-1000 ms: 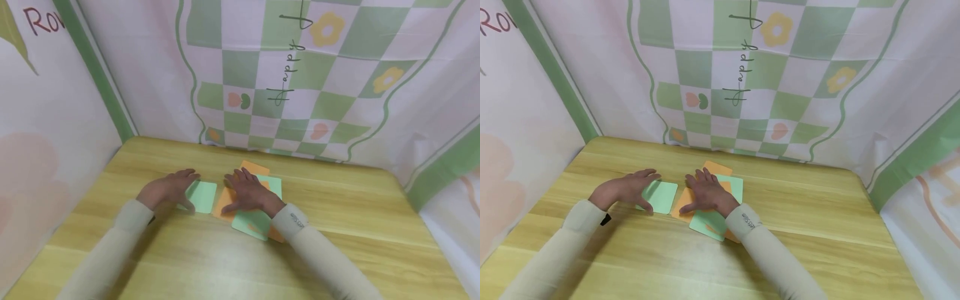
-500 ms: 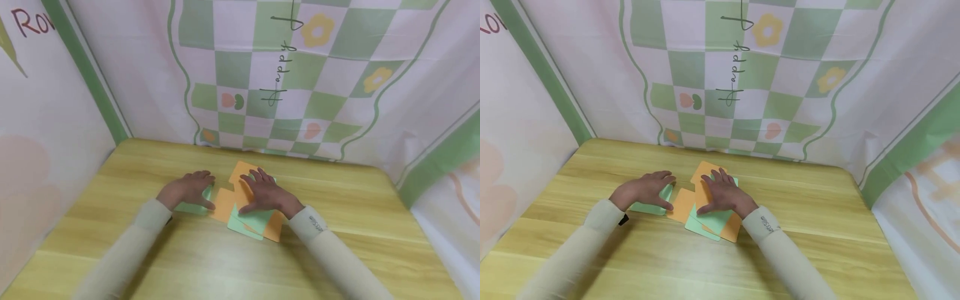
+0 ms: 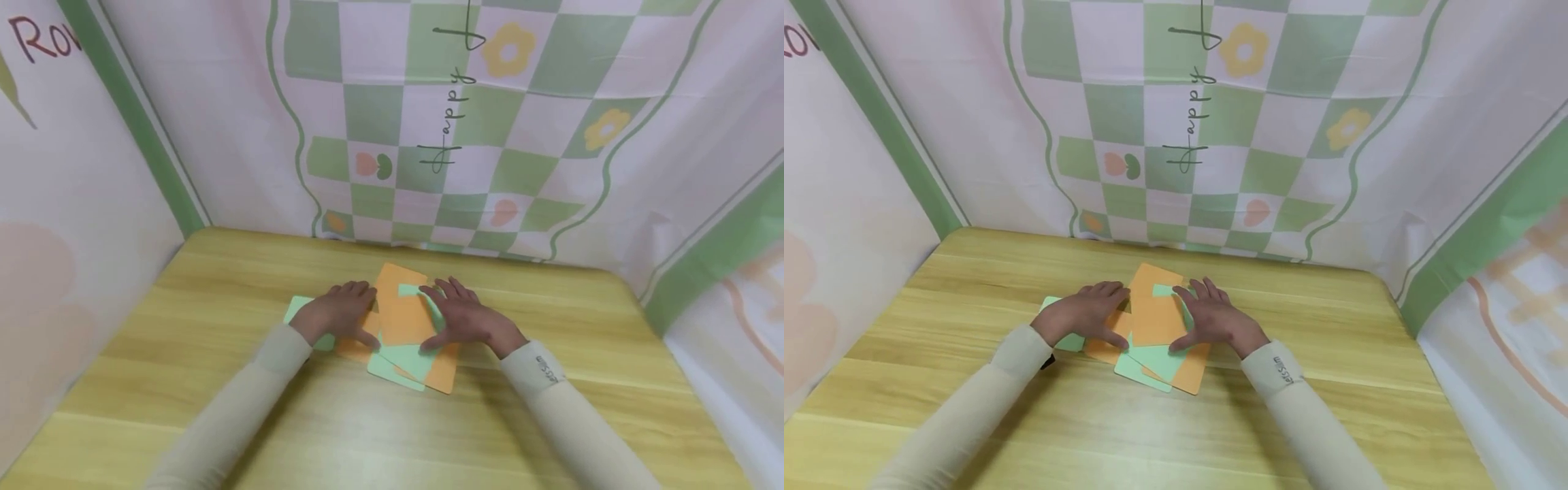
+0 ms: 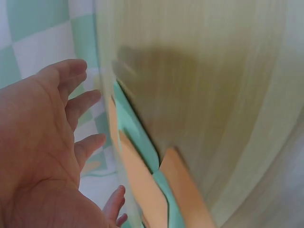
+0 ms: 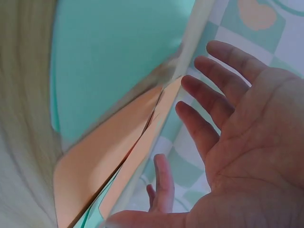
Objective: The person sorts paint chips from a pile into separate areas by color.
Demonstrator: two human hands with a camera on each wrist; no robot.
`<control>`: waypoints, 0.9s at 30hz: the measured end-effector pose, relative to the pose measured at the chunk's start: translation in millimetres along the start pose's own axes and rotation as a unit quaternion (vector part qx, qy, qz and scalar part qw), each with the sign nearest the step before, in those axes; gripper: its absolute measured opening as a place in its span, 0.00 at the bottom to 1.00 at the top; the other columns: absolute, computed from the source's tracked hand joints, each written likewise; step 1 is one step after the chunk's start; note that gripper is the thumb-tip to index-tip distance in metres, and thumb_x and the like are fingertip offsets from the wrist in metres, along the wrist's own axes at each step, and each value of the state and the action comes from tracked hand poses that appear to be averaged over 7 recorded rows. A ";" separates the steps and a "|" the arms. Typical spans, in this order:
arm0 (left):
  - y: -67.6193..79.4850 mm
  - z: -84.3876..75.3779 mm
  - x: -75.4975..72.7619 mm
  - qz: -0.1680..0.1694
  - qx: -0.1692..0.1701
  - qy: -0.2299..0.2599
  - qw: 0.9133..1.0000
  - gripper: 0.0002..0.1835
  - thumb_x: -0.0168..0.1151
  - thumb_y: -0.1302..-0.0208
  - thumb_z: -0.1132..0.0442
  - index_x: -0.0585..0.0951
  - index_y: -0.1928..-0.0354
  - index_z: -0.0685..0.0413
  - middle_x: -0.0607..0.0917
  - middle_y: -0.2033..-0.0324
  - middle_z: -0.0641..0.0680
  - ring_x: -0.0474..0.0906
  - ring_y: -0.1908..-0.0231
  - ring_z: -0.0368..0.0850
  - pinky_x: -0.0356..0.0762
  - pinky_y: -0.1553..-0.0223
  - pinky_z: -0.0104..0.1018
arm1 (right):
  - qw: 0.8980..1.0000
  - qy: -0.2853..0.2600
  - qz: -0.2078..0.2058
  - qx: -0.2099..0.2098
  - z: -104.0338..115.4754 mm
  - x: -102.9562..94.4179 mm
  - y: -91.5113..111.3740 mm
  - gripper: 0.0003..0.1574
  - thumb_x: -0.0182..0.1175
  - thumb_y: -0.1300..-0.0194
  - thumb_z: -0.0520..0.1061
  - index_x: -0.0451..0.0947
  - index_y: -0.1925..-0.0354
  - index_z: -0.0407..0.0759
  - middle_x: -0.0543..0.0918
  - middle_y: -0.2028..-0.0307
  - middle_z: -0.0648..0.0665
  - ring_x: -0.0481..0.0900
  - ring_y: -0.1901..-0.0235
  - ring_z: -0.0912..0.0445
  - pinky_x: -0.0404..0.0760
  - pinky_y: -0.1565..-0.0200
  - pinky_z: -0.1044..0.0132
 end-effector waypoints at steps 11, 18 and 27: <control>-9.6 -15.3 0.5 -0.013 -0.020 -0.056 0.998 0.61 0.57 0.63 0.20 0.64 0.34 0.58 0.65 0.40 0.58 0.60 0.40 0.59 0.56 0.37 0.52 | 1.000 0.002 0.006 -0.012 -1.9 3.4 6.1 0.68 0.70 0.57 0.68 0.48 0.27 0.47 0.46 0.29 0.32 0.37 0.31 0.36 0.42 0.35 0.40; -13.2 -15.7 3.1 -0.002 -0.037 -0.042 0.998 0.64 0.59 0.63 0.21 0.58 0.31 0.59 0.57 0.33 0.62 0.52 0.35 0.63 0.51 0.35 0.54 | 1.000 0.005 0.015 -0.023 -2.8 1.6 3.0 0.68 0.70 0.56 0.67 0.48 0.27 0.49 0.46 0.30 0.33 0.38 0.31 0.36 0.43 0.35 0.40; -19.6 -23.0 3.7 -0.016 -0.015 -0.057 0.998 0.59 0.61 0.64 0.22 0.65 0.36 0.60 0.63 0.40 0.59 0.59 0.40 0.59 0.58 0.38 0.51 | 0.999 -0.013 0.032 -0.016 -9.8 4.5 2.6 0.65 0.69 0.56 0.69 0.50 0.28 0.51 0.45 0.29 0.35 0.36 0.31 0.38 0.42 0.35 0.40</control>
Point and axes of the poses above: each hand's wrist, its own y-axis away from the middle knuckle, its own x-axis out of the palm, z = x × y, the point moved 8 cm from there along -y, towards the middle knuckle
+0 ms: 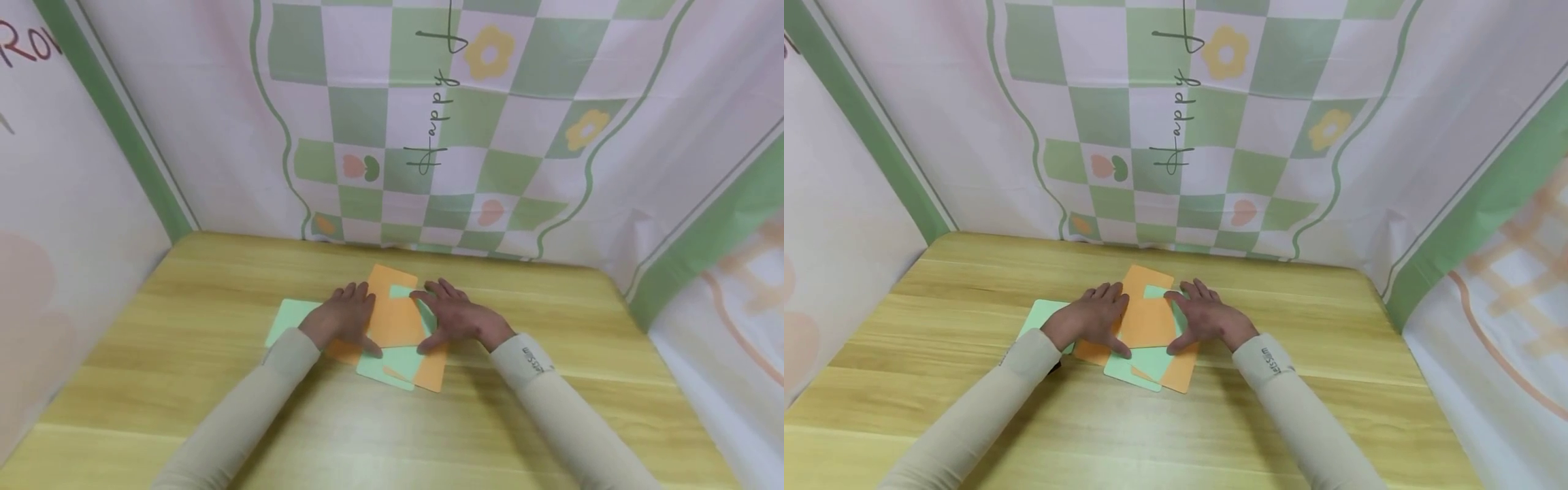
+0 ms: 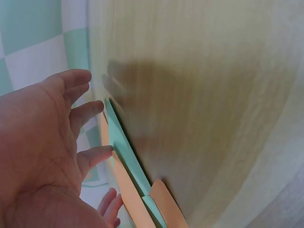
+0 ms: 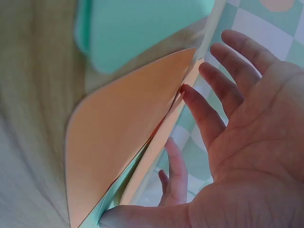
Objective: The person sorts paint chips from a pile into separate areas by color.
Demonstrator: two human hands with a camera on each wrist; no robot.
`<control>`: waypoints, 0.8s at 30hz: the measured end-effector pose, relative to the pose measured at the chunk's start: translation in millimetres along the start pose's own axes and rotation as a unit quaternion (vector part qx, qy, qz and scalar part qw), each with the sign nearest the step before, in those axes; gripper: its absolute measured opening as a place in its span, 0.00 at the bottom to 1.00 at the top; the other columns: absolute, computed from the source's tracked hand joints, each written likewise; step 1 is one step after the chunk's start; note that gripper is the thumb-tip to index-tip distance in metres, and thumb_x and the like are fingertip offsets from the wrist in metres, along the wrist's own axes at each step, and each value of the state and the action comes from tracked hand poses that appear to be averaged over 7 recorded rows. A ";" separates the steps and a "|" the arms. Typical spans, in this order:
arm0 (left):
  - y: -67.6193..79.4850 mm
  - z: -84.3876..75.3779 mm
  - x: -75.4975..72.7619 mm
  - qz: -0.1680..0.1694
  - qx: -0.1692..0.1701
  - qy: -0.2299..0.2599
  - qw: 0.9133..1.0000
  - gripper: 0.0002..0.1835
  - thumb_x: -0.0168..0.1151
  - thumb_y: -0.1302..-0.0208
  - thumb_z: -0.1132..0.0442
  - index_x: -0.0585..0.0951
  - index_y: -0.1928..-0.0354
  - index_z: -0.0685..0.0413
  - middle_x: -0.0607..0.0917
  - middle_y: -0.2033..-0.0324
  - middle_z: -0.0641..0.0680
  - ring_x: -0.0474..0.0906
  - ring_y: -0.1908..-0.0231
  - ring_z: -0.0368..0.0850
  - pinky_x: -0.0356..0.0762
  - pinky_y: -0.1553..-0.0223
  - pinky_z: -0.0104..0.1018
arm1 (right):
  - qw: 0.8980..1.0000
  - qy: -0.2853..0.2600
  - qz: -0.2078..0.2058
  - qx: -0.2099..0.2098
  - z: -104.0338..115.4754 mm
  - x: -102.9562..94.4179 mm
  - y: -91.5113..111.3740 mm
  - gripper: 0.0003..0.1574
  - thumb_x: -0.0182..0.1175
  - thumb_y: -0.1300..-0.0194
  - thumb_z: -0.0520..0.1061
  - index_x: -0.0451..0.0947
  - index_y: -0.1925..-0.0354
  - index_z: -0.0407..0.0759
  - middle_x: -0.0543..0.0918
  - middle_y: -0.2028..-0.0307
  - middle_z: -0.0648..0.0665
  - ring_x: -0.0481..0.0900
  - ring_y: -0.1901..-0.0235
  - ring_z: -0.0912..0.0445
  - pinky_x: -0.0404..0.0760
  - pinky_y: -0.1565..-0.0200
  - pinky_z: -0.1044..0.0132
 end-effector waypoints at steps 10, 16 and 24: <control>2.6 -2.8 -1.8 0.016 0.004 0.017 1.000 0.60 0.60 0.59 0.24 0.59 0.30 0.58 0.55 0.32 0.59 0.47 0.32 0.60 0.48 0.33 0.51 | 1.000 0.013 -0.022 -0.012 2.5 -1.7 3.6 0.61 0.70 0.55 0.67 0.55 0.31 0.48 0.49 0.30 0.36 0.38 0.31 0.38 0.43 0.35 0.41; 2.4 -3.4 -5.0 0.019 -0.001 0.023 1.000 0.61 0.61 0.59 0.25 0.57 0.29 0.57 0.50 0.29 0.59 0.45 0.31 0.59 0.46 0.33 0.50 | 0.999 0.024 -0.027 -0.014 1.5 -2.6 5.7 0.61 0.69 0.55 0.67 0.54 0.31 0.46 0.49 0.30 0.34 0.37 0.31 0.38 0.43 0.35 0.41; 1.2 -6.6 -10.8 0.006 0.013 0.019 1.000 0.55 0.62 0.61 0.25 0.66 0.36 0.56 0.60 0.34 0.57 0.54 0.34 0.57 0.53 0.35 0.50 | 0.999 0.022 -0.040 -0.024 2.4 -7.4 9.7 0.61 0.70 0.55 0.67 0.55 0.31 0.44 0.50 0.30 0.34 0.38 0.31 0.38 0.43 0.34 0.42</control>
Point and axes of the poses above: each hand's wrist, its own y-axis away from the middle knuckle, its own x-axis out of the palm, z = x × y, the point moved 8 cm from there along -y, towards the middle knuckle
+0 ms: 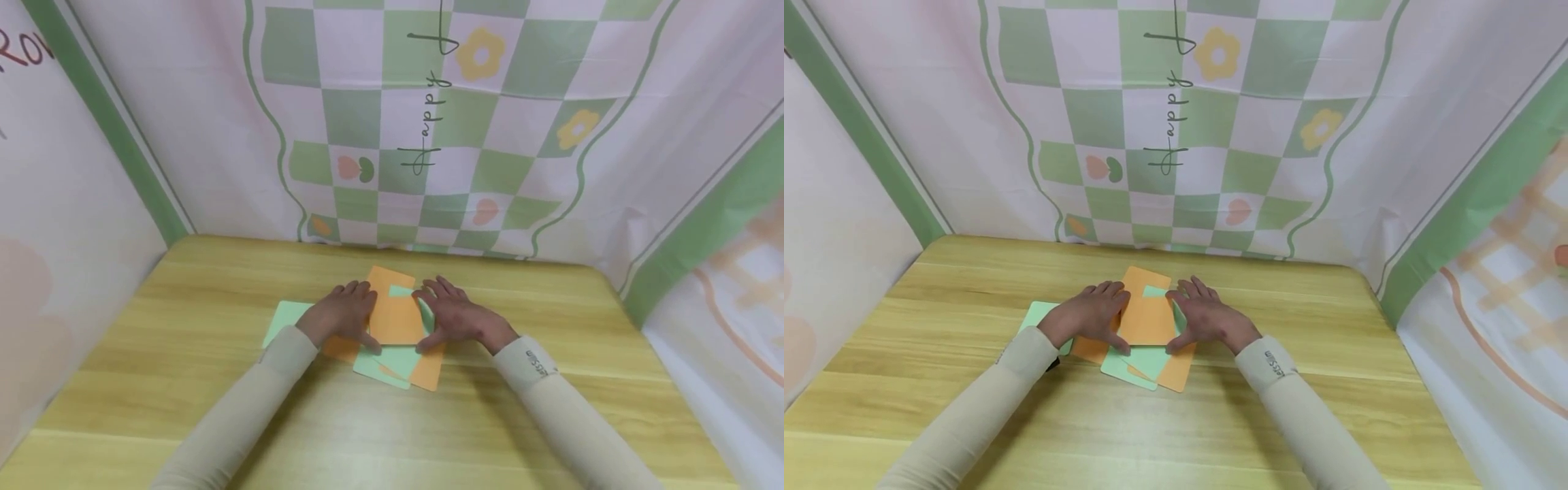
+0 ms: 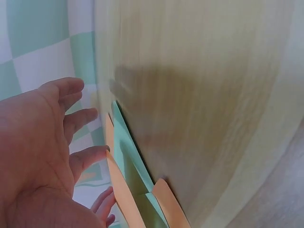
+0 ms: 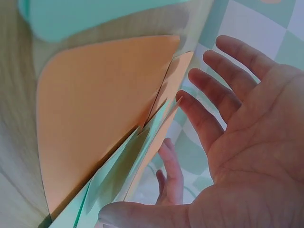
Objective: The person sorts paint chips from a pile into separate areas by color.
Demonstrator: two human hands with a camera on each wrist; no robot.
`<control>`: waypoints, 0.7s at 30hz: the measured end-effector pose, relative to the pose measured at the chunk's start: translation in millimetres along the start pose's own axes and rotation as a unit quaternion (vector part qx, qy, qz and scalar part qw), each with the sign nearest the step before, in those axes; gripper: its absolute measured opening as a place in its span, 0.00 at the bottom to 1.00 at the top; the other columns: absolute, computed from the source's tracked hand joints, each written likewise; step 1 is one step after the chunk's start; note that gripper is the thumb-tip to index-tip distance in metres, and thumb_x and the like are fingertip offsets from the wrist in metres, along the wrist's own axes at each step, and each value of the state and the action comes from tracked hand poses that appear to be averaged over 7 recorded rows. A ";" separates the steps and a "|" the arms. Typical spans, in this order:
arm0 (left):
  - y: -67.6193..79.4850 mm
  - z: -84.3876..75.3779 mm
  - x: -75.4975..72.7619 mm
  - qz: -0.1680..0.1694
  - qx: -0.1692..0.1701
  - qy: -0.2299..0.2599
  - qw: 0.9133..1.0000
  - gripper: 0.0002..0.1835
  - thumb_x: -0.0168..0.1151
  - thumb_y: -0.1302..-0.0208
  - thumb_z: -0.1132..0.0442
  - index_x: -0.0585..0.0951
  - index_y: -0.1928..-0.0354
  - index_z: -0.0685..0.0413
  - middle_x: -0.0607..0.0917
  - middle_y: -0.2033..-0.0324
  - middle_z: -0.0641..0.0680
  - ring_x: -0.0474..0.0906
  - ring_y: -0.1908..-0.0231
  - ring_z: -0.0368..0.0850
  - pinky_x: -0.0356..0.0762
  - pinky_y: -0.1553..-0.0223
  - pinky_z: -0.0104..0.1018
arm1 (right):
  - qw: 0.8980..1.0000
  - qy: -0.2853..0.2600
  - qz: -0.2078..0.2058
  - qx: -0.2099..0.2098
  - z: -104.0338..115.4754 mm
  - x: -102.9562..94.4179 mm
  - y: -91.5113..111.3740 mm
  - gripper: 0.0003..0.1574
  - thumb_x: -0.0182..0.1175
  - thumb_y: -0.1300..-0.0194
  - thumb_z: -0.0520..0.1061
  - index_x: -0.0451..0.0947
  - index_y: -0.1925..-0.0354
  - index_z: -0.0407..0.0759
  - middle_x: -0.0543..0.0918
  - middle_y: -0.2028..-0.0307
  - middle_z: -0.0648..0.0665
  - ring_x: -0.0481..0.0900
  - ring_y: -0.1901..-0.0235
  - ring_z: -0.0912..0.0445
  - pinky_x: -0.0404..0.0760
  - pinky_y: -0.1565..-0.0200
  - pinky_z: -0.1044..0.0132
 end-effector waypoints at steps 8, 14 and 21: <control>-0.7 -11.4 -5.6 -0.021 0.029 0.007 0.999 0.44 0.64 0.62 0.25 0.73 0.52 0.52 0.70 0.46 0.54 0.65 0.44 0.54 0.63 0.42 0.52 | 1.000 0.000 -0.011 -0.011 -3.9 -3.1 11.8 0.62 0.69 0.55 0.69 0.55 0.32 0.43 0.51 0.31 0.33 0.39 0.31 0.37 0.44 0.35 0.40; -9.2 -24.4 -4.5 -0.037 0.049 -0.004 0.998 0.43 0.63 0.64 0.24 0.73 0.54 0.51 0.71 0.50 0.52 0.67 0.48 0.51 0.66 0.45 0.49 | 1.000 -0.001 -0.022 -0.004 -12.5 -3.3 25.7 0.62 0.70 0.57 0.68 0.56 0.32 0.42 0.54 0.32 0.33 0.41 0.31 0.37 0.45 0.35 0.40; -21.7 -46.7 -7.9 -0.035 0.051 -0.025 0.998 0.53 0.62 0.64 0.23 0.71 0.43 0.56 0.71 0.48 0.54 0.66 0.47 0.52 0.64 0.43 0.49 | 0.999 -0.013 -0.031 0.015 -30.2 -5.1 43.8 0.62 0.71 0.56 0.66 0.57 0.31 0.44 0.53 0.31 0.32 0.40 0.31 0.36 0.43 0.36 0.39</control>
Point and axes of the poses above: each hand's wrist, its own y-axis away from the middle knuckle, its own x-axis out of the palm, z = x × y, the point moved 8 cm from there along -y, towards the middle knuckle
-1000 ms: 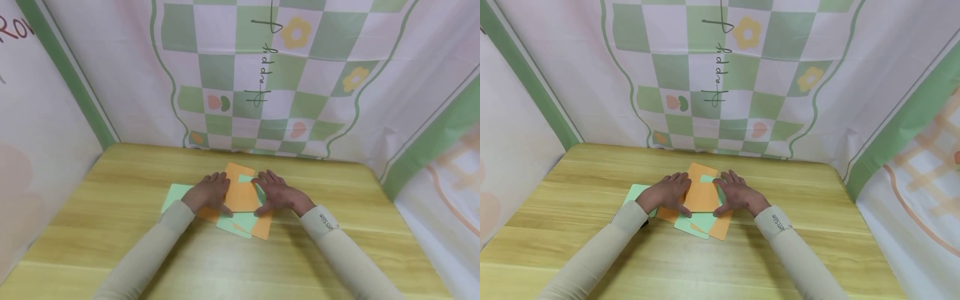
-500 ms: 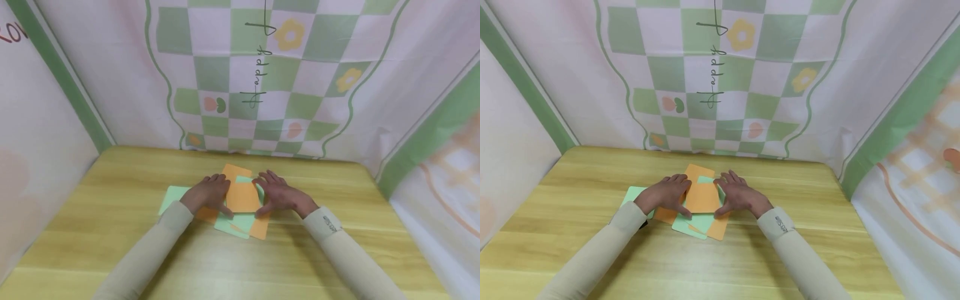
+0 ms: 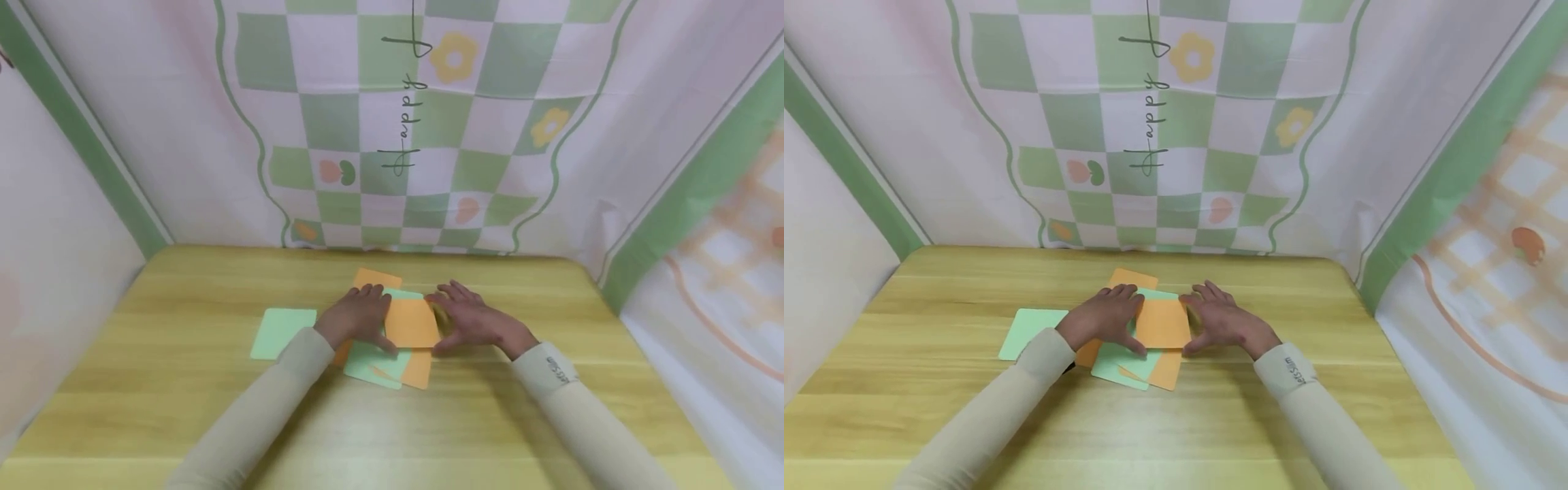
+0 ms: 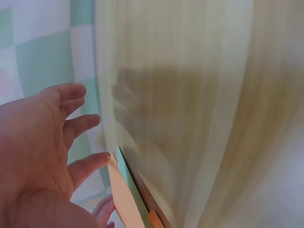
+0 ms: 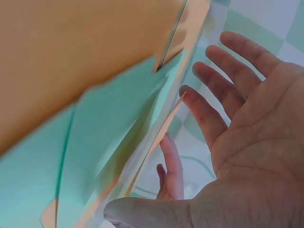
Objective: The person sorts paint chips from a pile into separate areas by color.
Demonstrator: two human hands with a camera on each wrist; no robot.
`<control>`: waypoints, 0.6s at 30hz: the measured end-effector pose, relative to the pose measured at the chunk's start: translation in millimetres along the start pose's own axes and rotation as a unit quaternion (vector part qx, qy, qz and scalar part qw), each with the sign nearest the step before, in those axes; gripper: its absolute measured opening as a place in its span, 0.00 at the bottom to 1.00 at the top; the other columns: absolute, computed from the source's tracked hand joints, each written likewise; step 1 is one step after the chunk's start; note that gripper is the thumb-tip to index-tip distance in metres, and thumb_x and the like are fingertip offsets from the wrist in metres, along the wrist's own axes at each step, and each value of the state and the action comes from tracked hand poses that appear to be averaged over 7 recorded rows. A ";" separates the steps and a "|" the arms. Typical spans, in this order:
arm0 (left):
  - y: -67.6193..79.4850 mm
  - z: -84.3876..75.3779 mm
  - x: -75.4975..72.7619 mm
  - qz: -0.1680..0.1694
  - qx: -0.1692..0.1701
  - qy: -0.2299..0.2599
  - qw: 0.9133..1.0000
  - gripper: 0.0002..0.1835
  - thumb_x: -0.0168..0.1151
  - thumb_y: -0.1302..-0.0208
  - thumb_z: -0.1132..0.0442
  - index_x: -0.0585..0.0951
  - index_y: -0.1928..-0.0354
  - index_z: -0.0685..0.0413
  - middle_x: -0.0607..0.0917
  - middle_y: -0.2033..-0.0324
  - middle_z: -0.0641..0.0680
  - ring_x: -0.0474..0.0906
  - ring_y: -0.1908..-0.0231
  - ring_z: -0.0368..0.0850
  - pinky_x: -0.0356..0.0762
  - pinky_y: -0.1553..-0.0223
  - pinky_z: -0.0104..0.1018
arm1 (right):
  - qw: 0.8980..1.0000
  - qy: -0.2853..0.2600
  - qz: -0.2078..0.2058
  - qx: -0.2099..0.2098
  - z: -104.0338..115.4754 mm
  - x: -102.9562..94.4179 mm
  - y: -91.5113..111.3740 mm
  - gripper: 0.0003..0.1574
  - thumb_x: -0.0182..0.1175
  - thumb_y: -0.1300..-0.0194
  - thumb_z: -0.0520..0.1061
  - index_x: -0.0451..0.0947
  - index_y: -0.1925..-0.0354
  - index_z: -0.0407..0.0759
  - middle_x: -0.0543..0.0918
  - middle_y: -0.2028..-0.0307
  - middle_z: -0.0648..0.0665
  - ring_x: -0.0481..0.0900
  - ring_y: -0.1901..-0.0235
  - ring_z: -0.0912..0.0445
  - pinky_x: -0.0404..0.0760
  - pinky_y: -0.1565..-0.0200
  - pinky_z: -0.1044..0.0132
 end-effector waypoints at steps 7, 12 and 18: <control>-15.0 -18.2 1.0 0.009 0.004 0.006 1.000 0.54 0.60 0.63 0.22 0.69 0.40 0.56 0.69 0.42 0.56 0.64 0.42 0.53 0.60 0.39 0.50 | 1.000 -0.005 -0.006 0.016 -15.6 -6.2 21.2 0.62 0.72 0.57 0.65 0.57 0.31 0.43 0.53 0.32 0.31 0.40 0.32 0.35 0.43 0.37 0.36; -23.1 -32.7 2.8 -0.003 0.018 -0.003 1.000 0.51 0.59 0.64 0.21 0.72 0.45 0.53 0.71 0.51 0.52 0.67 0.52 0.48 0.66 0.44 0.47 | 1.000 -0.008 -0.004 0.024 -23.7 -8.2 35.3 0.63 0.71 0.56 0.66 0.56 0.30 0.42 0.53 0.32 0.31 0.38 0.32 0.35 0.41 0.37 0.36; -33.2 -48.9 3.4 -0.011 0.026 -0.014 0.999 0.53 0.59 0.64 0.21 0.71 0.42 0.55 0.71 0.49 0.53 0.67 0.50 0.50 0.68 0.47 0.46 | 0.999 -0.006 -0.008 0.039 -35.7 -10.8 48.5 0.63 0.72 0.58 0.66 0.57 0.31 0.44 0.53 0.31 0.31 0.38 0.31 0.36 0.40 0.37 0.38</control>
Point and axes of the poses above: each hand's wrist, its own y-axis away from the middle knuckle, its own x-axis out of the palm, z = x × y, the point moved 8 cm from there along -y, towards the middle knuckle
